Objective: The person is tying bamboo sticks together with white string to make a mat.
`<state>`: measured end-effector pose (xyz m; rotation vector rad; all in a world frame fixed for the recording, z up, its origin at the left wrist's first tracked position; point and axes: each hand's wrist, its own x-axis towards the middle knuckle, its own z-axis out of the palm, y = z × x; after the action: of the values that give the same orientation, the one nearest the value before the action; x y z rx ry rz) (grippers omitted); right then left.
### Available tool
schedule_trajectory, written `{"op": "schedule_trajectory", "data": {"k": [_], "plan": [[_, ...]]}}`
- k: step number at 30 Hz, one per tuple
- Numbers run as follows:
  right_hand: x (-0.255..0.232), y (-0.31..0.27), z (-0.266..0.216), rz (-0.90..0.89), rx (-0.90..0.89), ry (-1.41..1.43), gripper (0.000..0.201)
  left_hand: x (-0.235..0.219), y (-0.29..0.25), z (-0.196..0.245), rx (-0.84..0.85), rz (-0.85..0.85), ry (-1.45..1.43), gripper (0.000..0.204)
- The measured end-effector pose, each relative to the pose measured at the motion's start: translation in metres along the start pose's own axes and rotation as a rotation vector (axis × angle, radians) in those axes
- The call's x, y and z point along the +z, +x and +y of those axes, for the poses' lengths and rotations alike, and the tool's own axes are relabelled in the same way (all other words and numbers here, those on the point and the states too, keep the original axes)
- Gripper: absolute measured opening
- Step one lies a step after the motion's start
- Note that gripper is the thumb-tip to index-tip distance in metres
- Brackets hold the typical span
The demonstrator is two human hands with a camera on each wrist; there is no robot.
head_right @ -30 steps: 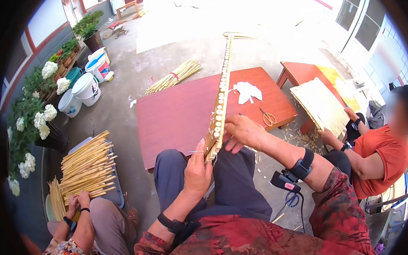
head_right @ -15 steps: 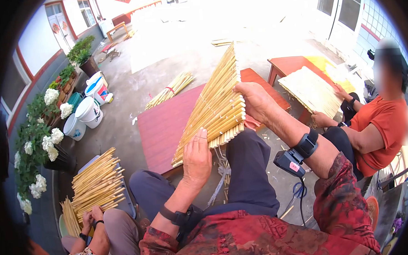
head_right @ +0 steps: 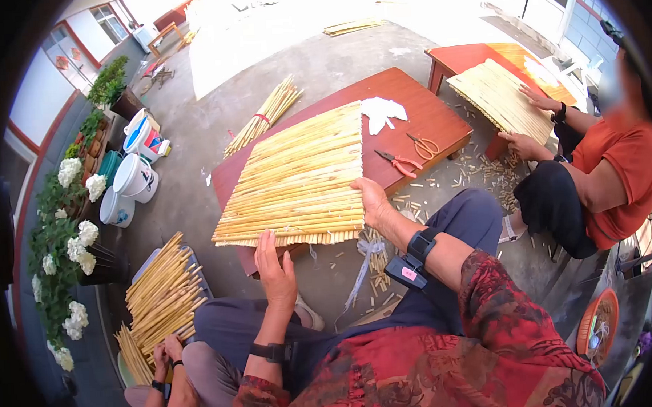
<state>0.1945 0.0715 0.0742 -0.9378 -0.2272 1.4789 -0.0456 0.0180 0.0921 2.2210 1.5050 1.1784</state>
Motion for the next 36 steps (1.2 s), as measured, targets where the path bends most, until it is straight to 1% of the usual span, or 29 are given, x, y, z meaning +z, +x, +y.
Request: {"op": "schedule_trajectory", "data": {"k": [1, 2, 3, 4, 5, 7, 8, 9, 11, 12, 13, 15, 16, 17, 19, 20, 21, 23, 24, 25, 27, 29, 30, 31, 32, 33, 34, 35, 36], "plan": [[-0.004, 0.003, 0.002, 0.012, 0.006, 0.006, 0.029, 0.005, -0.006, -0.006, -0.002, -0.015, -0.001, 0.044], [-0.006, 0.005, 0.003, 0.022, 0.019, -0.028, 0.029, 0.012, -0.013, -0.016, -0.226, -0.060, -0.251, 0.037], [-0.009, 0.008, 0.006, 0.028, 0.034, -0.062, 0.028, 0.013, -0.013, -0.016, -0.451, -0.099, -0.499, 0.032], [-0.013, 0.008, 0.008, -0.019, 0.053, -0.040, 0.028, 0.020, -0.013, -0.011, -0.545, 0.067, -0.573, 0.022], [-0.016, 0.010, 0.010, -0.011, 0.059, -0.037, 0.028, 0.024, -0.011, -0.009, -0.552, 0.059, -0.571, 0.022], [-0.020, 0.013, 0.017, -0.044, 0.000, -0.048, 0.028, 0.025, -0.004, -0.002, -0.710, 0.147, -0.894, 0.017], [-0.021, 0.014, 0.022, -0.037, 0.007, -0.044, 0.028, 0.029, -0.005, -0.006, -0.799, 0.126, -0.971, 0.016], [-0.021, 0.017, 0.023, -0.031, 0.024, -0.060, 0.028, 0.034, -0.009, -0.012, -0.800, 0.121, -0.970, 0.016], [-0.021, 0.025, 0.025, -0.019, 0.051, -0.092, 0.029, 0.043, -0.020, -0.026, -1.165, 0.047, -1.051, 0.018], [-0.023, 0.028, 0.029, 0.019, 0.084, -0.144, 0.032, 0.044, -0.025, -0.030, -1.260, -0.047, -1.078, 0.024], [-0.026, 0.031, 0.035, 0.023, 0.082, -0.143, 0.032, 0.046, -0.029, -0.035, -1.261, -0.052, -1.078, 0.024], [-0.037, 0.035, 0.055, 0.060, 0.124, -0.151, 0.034, 0.053, -0.036, -0.042, -1.291, -0.171, -1.115, 0.033], [-0.049, 0.045, 0.073, 0.102, 0.103, -0.257, 0.035, 0.055, -0.034, -0.045, -1.308, -0.224, -1.137, 0.040], [-0.062, 0.056, 0.088, 0.147, 0.082, -0.361, 0.036, 0.058, -0.031, -0.048, -1.299, -0.242, -1.149, 0.040], [-0.069, 0.062, 0.093, 0.186, 0.078, -0.511, 0.036, 0.065, -0.030, -0.052, -1.336, -0.286, -1.147, 0.042], [-0.071, 0.059, 0.094, 0.157, -0.051, -0.668, 0.037, 0.066, -0.030, -0.054, -1.336, -0.309, -1.135, 0.044], [-0.063, 0.054, 0.076, 0.170, -0.061, -0.676, 0.037, 0.069, -0.030, -0.054, -1.332, -0.323, -1.149, 0.044], [-0.052, 0.044, 0.045, 0.120, 0.050, -1.478, 0.040, 0.073, -0.034, -0.057, -1.355, -0.331, -1.103, 0.044], [-0.058, 0.050, 0.035, -0.005, -0.016, -1.638, 0.038, 0.077, -0.037, -0.059, -1.349, -0.346, -1.114, 0.045], [-0.064, 0.053, 0.027, 0.005, -0.014, -1.644, 0.038, 0.080, -0.039, -0.060, -1.350, -0.353, -1.122, 0.045], [-0.054, 0.045, -0.007, 0.229, -0.201, -1.699, 0.028, 0.084, -0.037, -0.057, -1.362, -0.387, -1.109, 0.045], [-0.078, 0.064, -0.029, 0.372, -0.627, -1.767, 0.019, 0.086, -0.038, -0.055, -1.369, -0.390, -1.116, 0.043], [-0.084, 0.069, -0.044, 0.433, -0.650, -1.829, 0.017, 0.087, -0.038, -0.053, -1.383, -0.393, -1.109, 0.040], [-0.089, 0.072, -0.059, 0.492, -0.675, -1.887, 0.020, 0.087, -0.038, -0.052, -1.396, -0.392, -1.101, 0.036], [-0.096, 0.073, -0.070, 0.486, -0.639, -1.951, 0.020, 0.087, -0.039, -0.052, -1.402, -0.387, -1.100, 0.036], [-0.103, 0.075, -0.080, 0.474, -0.605, -2.014, 0.021, 0.088, -0.040, -0.052, -1.385, -0.437, -1.071, 0.036], [-0.113, 0.080, -0.083, 0.491, -0.488, -2.026, 0.020, 0.085, -0.045, -0.051, -1.377, -0.478, -1.036, 0.035], [-0.124, 0.085, -0.084, 0.507, -0.370, -2.037, 0.020, 0.086, -0.046, -0.050, -1.392, -0.460, -1.030, 0.035], [-0.130, 0.087, -0.084, 0.490, -0.350, -2.052, 0.021, 0.088, -0.045, -0.047, -1.371, -0.536, -1.008, 0.033]]}}
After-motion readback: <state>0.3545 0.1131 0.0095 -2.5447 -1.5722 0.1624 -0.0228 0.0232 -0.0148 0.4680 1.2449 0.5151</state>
